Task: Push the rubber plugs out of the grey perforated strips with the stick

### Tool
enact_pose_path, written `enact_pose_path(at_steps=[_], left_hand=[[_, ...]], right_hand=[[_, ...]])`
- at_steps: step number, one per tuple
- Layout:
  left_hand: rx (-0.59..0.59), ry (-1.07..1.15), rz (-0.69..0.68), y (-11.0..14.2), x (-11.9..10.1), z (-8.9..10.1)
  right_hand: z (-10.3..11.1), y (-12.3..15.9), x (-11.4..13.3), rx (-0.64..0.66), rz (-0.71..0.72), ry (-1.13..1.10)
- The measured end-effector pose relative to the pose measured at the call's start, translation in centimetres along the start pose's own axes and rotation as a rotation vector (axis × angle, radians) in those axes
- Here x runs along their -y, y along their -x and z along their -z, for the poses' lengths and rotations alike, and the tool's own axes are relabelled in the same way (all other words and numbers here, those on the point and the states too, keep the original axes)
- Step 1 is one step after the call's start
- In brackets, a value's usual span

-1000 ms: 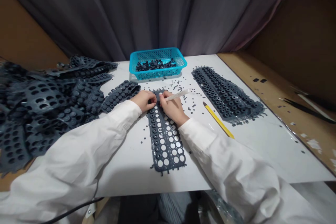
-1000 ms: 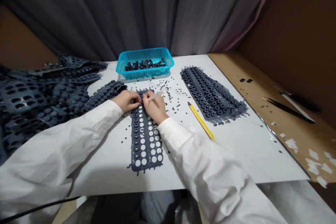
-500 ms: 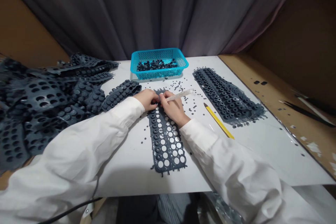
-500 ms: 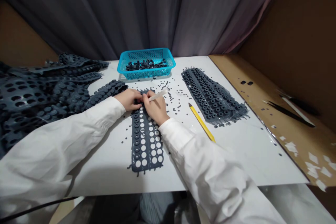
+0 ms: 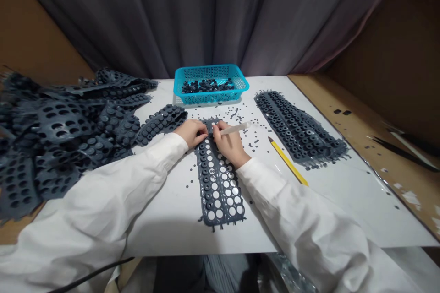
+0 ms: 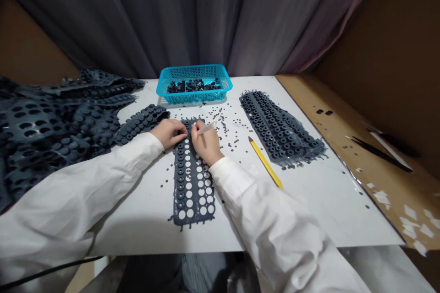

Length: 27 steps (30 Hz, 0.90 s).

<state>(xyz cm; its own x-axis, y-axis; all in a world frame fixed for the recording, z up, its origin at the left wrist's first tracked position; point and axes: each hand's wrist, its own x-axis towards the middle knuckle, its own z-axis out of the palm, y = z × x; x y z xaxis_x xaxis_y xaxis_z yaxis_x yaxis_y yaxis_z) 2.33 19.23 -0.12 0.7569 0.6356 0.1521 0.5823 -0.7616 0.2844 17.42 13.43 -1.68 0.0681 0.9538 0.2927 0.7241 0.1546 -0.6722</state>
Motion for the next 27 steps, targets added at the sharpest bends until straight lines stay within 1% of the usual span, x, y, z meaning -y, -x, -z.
enact_pose_path(at_steps=[4, 6, 8, 9, 10, 13, 14, 16, 18, 20, 24, 27], left_hand=[[-0.095, 0.069, 0.045, 0.8, 0.0, -0.5], [-0.142, 0.11, 0.104, 1.1, 0.0, -0.4], [-0.176, 0.198, 0.187, 1.3, -0.1, -0.2], [-0.189, 0.277, 0.239, 1.4, -0.2, -0.1], [-0.21, 0.405, 0.311, 1.4, -0.2, -0.1], [-0.331, 0.885, 0.575, 1.4, -0.1, -0.3], [-0.374, 1.008, 0.648, 1.3, 0.0, -0.4], [-0.424, 1.147, 0.736, 1.0, 0.4, -0.4], [-0.425, 1.237, 0.785, 0.7, 0.6, 0.0], [-0.393, 1.345, 0.823, 0.2, 0.6, 0.6], [-0.273, 1.495, 0.856, -0.9, 0.1, 1.5], [-0.188, 1.532, 0.873, -1.6, -0.1, 1.6]], right_hand=[[0.0, 0.0, -0.1, -0.001, 0.004, -0.002], [-0.1, 0.0, -0.2, -0.001, 0.002, -0.003], [-0.1, 0.0, -0.1, -0.001, -0.004, -0.007], [0.0, 0.0, -0.1, -0.001, -0.008, -0.011], [0.0, 0.0, 0.0, -0.002, -0.009, -0.015], [0.0, 0.1, 0.1, -0.005, -0.006, -0.023], [0.0, 0.1, 0.1, -0.005, -0.004, -0.026], [0.0, 0.1, 0.2, -0.003, -0.008, -0.039], [0.0, 0.1, 0.1, 0.001, -0.017, -0.068], [0.0, 0.0, 0.0, 0.005, -0.035, -0.118], [0.2, -0.6, -0.4, -0.019, -0.098, -0.309], [0.3, -1.1, -0.6, -0.059, -0.105, -0.378]])
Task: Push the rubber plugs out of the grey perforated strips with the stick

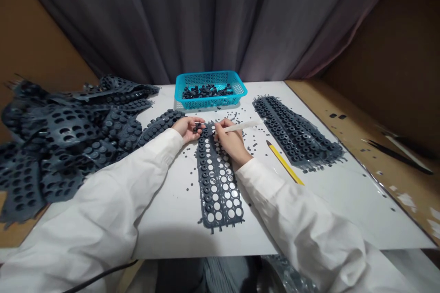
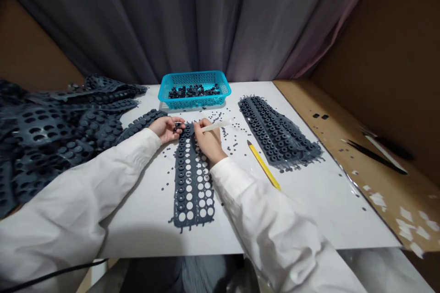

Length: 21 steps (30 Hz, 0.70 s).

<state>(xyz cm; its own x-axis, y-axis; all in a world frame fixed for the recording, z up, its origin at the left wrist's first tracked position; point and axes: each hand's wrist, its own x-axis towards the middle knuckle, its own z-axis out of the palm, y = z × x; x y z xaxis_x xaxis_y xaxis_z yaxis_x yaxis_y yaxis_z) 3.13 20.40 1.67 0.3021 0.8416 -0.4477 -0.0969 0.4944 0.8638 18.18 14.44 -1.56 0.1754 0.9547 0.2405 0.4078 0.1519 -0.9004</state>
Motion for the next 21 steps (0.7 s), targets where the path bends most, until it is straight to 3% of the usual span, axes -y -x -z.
enact_pose_path(at_steps=[8, 13, 18, 21], left_hand=[[0.021, -0.174, -0.05, -0.9, -0.1, -0.6], [0.059, -0.315, -0.114, -1.1, 0.2, 0.0], [0.043, -0.535, -0.29, -0.8, 0.6, 0.7], [0.081, -0.924, -0.502, -0.5, 0.3, 0.7]], right_hand=[[-0.3, -0.3, -0.7, 0.018, -0.007, 0.006], [-0.4, -0.2, -0.8, 0.007, -0.013, 0.012], [-0.3, -0.1, -0.5, 0.025, -0.021, 0.056], [-0.3, -0.2, -0.5, 0.024, -0.025, 0.068]])
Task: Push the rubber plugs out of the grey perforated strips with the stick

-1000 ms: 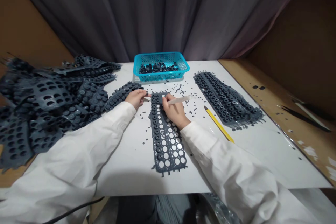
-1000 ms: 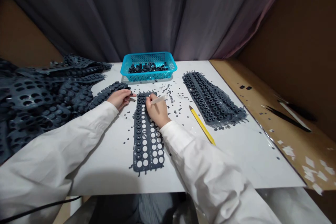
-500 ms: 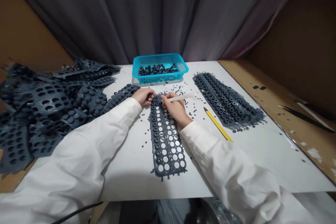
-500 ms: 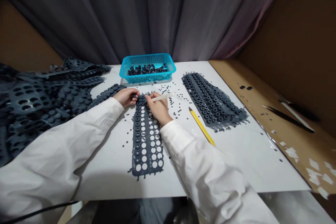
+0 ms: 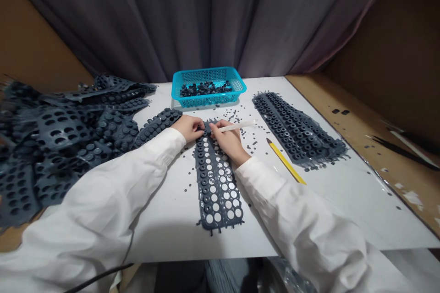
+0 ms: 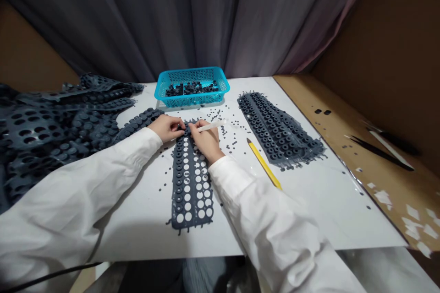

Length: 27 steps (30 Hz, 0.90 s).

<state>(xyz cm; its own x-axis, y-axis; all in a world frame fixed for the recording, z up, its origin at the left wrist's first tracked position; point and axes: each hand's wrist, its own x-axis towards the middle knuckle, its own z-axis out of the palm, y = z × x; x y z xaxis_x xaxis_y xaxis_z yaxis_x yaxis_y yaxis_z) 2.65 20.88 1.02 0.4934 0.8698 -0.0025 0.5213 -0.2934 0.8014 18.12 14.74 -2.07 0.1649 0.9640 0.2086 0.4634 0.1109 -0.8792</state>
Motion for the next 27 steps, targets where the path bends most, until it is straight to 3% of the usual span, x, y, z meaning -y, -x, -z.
enact_pose_path(at_steps=[2, 4, 10, 16, 22, 27], left_hand=[[0.06, -0.334, -0.191, -0.1, -0.2, 0.2], [0.121, -0.526, -0.324, -0.4, -0.2, 0.2], [0.241, -0.719, -0.359, -1.3, -0.3, 0.1], [0.263, -0.742, -0.363, -1.8, -0.2, 0.0], [0.195, -0.637, -0.353, -1.1, 0.7, -0.1], [0.069, -0.577, -0.309, 0.2, 1.4, -0.5]], right_hand=[[-0.1, 0.0, -0.1, 0.001, 0.001, 0.002], [-0.2, -0.1, -0.2, 0.0, 0.014, 0.009], [-0.3, -0.1, -0.1, -0.014, 0.056, 0.09], [-0.3, 0.1, 0.4, 0.001, 0.09, 0.246], [-0.2, 0.2, 0.5, -0.006, 0.114, 0.308], [-0.2, 0.2, 0.4, -0.005, 0.112, 0.306]])
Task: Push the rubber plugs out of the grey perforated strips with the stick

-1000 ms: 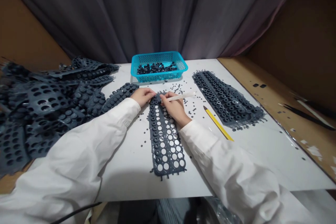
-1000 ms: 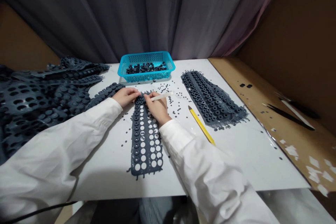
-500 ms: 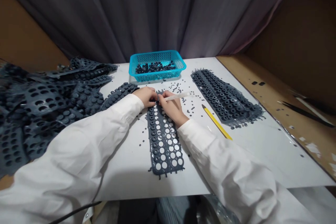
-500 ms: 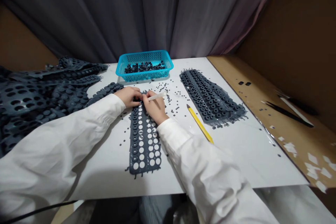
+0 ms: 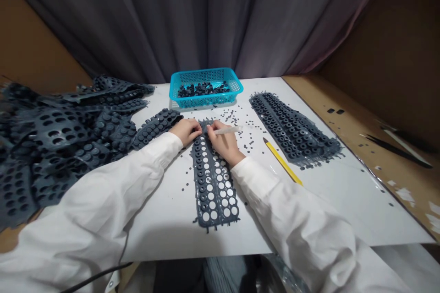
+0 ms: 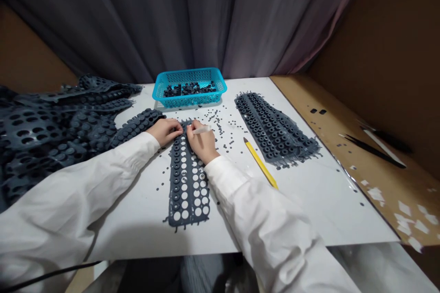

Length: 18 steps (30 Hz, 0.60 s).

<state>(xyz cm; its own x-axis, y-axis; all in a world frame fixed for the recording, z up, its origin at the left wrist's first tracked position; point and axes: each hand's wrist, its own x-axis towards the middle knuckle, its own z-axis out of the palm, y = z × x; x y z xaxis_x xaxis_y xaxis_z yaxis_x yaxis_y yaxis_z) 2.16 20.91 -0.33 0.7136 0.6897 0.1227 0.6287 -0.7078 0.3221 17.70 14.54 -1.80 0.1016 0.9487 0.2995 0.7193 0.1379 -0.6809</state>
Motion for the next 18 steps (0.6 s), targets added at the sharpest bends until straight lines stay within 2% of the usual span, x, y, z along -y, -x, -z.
enact_pose_path(at_steps=[5, 8, 14, 18], left_hand=[[-0.074, 0.027, 0.057, 0.7, -0.1, -0.7], [-0.058, 0.037, 0.039, 0.5, -0.2, -0.8], [-0.032, 0.055, 0.003, 0.1, -0.2, -0.6], [-0.047, 0.087, -0.013, -0.1, -0.1, -0.7]], right_hand=[[-0.1, 0.2, -0.1, 0.001, -0.002, -0.004], [0.0, -0.2, 0.2, 0.018, -0.008, 0.028], [0.0, -2.5, 1.7, 0.141, 0.057, 0.229], [-1.0, -2.9, 1.8, 0.124, 0.076, 0.278]])
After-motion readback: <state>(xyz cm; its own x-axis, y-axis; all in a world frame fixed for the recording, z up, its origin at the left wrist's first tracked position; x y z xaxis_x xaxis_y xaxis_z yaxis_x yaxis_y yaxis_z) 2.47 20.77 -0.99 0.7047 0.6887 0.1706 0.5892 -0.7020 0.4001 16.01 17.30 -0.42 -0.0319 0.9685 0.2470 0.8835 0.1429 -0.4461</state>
